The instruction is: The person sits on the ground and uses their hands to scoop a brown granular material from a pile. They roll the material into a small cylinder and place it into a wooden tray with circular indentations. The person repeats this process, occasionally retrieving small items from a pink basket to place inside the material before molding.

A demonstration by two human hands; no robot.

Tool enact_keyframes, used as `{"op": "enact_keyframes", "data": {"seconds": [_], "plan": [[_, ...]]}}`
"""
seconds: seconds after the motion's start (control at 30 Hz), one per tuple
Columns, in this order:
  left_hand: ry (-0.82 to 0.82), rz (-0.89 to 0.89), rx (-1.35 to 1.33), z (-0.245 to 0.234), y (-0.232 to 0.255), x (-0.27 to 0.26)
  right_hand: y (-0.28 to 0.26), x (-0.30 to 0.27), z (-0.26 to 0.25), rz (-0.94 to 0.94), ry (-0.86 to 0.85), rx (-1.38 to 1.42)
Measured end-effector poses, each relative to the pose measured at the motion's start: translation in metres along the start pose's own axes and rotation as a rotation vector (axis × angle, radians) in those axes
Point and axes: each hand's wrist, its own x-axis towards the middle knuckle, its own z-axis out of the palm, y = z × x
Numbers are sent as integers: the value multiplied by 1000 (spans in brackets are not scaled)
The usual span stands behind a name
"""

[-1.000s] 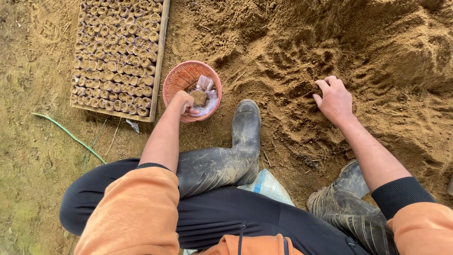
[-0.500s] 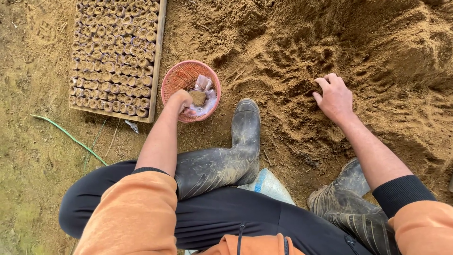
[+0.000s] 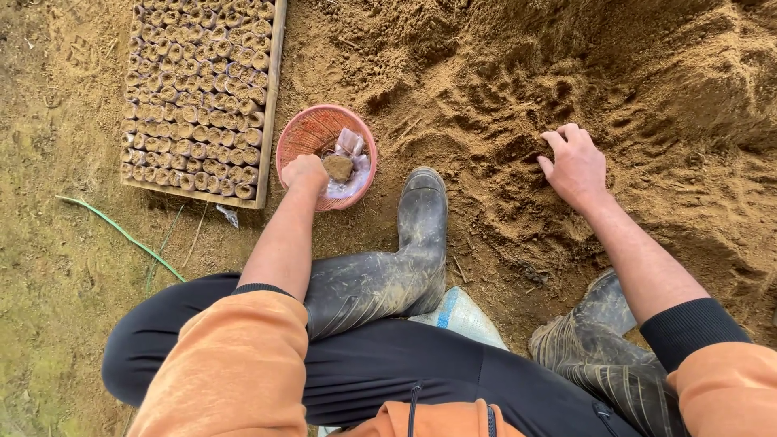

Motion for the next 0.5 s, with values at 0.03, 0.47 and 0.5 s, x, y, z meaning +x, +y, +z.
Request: {"op": "enact_keyframes", "data": {"seconds": [0.03,0.47,0.5], "plan": [[1,2,-1,-8,3,-9,-2,1,-3,1,1,-2],[16,30,-60,-78,3,-45,-7,-1,-11,7,-17,21],[30,25,-95,-83,4,-45,-7,-1,-11,8,-13,16]]}}
